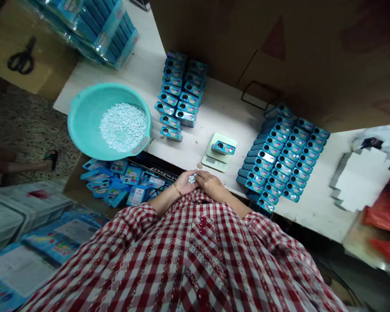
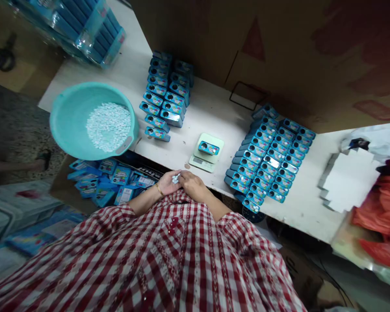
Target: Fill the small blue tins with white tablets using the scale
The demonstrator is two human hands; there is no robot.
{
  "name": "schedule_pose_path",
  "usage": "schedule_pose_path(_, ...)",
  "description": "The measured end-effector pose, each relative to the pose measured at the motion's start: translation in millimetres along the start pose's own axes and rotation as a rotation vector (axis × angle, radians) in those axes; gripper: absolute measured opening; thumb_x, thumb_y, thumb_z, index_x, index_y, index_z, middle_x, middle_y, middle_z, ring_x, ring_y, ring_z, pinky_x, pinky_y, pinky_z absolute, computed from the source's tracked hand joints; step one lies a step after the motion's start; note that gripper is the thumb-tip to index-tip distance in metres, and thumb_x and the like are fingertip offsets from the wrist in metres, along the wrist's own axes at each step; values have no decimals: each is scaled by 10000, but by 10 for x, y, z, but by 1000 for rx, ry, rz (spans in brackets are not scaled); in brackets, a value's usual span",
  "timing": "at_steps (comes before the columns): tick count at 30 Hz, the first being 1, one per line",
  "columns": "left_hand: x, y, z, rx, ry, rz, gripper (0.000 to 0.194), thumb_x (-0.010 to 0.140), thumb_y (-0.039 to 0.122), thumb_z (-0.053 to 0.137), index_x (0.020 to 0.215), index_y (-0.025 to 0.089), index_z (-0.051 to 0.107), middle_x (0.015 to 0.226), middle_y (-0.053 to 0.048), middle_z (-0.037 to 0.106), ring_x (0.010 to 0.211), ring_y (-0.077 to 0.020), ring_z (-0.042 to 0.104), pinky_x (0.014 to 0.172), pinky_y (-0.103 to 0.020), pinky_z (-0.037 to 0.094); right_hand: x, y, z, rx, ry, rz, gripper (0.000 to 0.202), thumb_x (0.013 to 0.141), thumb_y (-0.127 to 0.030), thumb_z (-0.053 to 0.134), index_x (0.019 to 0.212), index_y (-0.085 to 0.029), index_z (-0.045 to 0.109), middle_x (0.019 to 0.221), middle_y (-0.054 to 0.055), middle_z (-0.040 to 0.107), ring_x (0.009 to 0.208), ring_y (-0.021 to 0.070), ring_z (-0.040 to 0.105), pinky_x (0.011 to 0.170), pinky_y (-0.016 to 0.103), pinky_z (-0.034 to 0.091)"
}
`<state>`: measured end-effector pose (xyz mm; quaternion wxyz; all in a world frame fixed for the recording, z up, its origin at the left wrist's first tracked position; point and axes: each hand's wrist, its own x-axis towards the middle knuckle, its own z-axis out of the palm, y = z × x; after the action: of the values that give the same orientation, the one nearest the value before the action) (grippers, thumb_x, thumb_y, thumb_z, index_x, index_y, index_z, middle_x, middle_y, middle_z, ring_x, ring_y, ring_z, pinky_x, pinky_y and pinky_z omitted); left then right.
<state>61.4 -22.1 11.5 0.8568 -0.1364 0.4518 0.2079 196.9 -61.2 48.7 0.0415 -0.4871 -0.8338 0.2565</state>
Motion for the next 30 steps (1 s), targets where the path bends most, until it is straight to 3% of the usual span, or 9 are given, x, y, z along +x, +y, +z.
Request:
schedule_pose_path(2,23,22,66,21,-20,1,230,862,116,409,743,79,602,617,-61,619,541,-114,586,569,-235,505,-54,145,-53,35,204,36,247,897,-220,431,1099,-180,568,1065,80,596,966,158,544,818,276,474)
schedule_pose_path(4,46,74,143,37,-20,15,262,877,154,400,734,80,607,663,-85,642,599,-135,617,585,-248,516,-112,373,-136,23,473,208,256,895,-276,443,1102,-193,568,1029,81,597,953,171,540,822,300,466)
schedule_pose_path(6,74,148,222,29,2,46,294,888,192,401,706,82,604,683,-101,651,641,-145,631,589,-242,517,-152,641,-220,-46,639,409,266,882,-318,461,1072,-176,582,968,90,593,919,198,528,805,337,452)
schedule_pose_path(10,141,281,357,-18,20,130,292,885,205,420,697,80,606,693,-110,651,681,-147,639,607,-235,513,-123,1012,-296,-190,539,485,233,873,-292,460,965,-156,626,898,91,595,834,205,497,765,340,413)
schedule_pose_path(16,313,272,545,-22,-43,133,263,875,186,427,734,68,614,727,-130,659,712,-159,644,656,-252,515,53,908,-307,-152,504,362,221,884,-256,428,900,-168,630,883,78,614,818,181,500,772,315,389)
schedule_pose_path(19,405,238,622,-42,-66,132,266,877,180,415,734,69,610,688,-115,652,665,-145,637,633,-236,506,32,907,-291,-100,619,372,255,870,-286,443,1051,-176,586,1041,100,593,952,202,514,839,356,398)
schedule_pose_path(22,441,242,606,-82,-70,130,271,877,179,406,717,75,599,676,-111,649,639,-140,631,600,-224,488,-116,1070,-182,73,754,451,444,808,-386,501,1190,-160,483,1161,129,536,1071,238,493,879,406,418)
schedule_pose_path(26,497,333,497,-142,-72,151,264,870,192,401,731,82,596,650,-101,635,633,-152,626,631,-257,480,-156,1382,41,300,577,480,500,780,-454,485,1188,-165,456,1042,97,591,809,195,574,682,338,486)
schedule_pose_path(30,628,475,480,-160,-95,245,250,856,185,407,742,63,593,653,-97,615,616,-149,601,660,-272,458,106,1296,-47,26,486,345,391,822,-353,442,1163,-166,479,953,84,612,751,197,562,641,323,461)
